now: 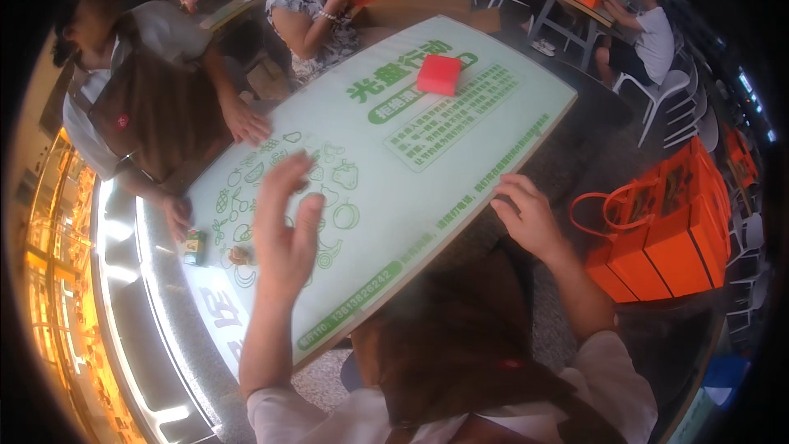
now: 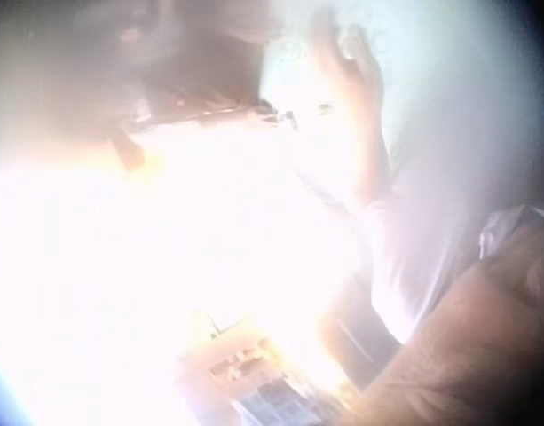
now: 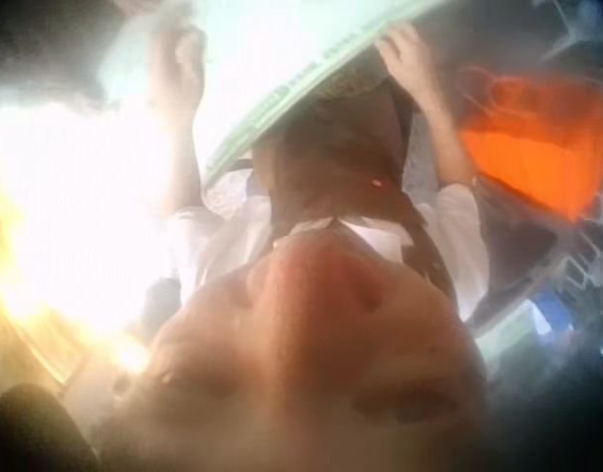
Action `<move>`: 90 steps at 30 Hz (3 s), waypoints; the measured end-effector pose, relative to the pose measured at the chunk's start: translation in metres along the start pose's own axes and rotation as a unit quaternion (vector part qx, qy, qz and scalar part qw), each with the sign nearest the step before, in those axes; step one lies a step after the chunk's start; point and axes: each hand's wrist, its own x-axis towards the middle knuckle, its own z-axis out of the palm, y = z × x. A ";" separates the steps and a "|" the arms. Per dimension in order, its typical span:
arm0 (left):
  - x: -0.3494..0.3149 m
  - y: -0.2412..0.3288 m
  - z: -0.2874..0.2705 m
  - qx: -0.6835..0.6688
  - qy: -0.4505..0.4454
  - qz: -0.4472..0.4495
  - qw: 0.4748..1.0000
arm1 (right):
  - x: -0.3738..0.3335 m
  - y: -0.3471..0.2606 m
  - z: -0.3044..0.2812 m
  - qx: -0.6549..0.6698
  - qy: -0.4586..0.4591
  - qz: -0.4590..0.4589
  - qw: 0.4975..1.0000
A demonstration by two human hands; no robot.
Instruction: The person folds red paper into small rectangular boxes and places them into larger orange gift boxes. The person repeatedly folds the paper, tucks the flaps, and stacks the finished boxes on the table.
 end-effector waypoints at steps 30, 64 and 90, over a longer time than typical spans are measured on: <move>-0.091 -0.089 0.031 0.061 -0.079 -0.239 0.966 | 0.052 0.052 0.014 0.262 0.280 0.057 0.922; -0.094 -0.096 0.033 0.079 -0.082 -0.218 0.969 | 0.080 0.061 0.041 0.401 0.273 0.173 0.857; -0.087 -0.086 0.034 0.131 -0.102 -0.204 0.965 | 0.060 0.084 0.083 0.226 0.173 0.112 0.952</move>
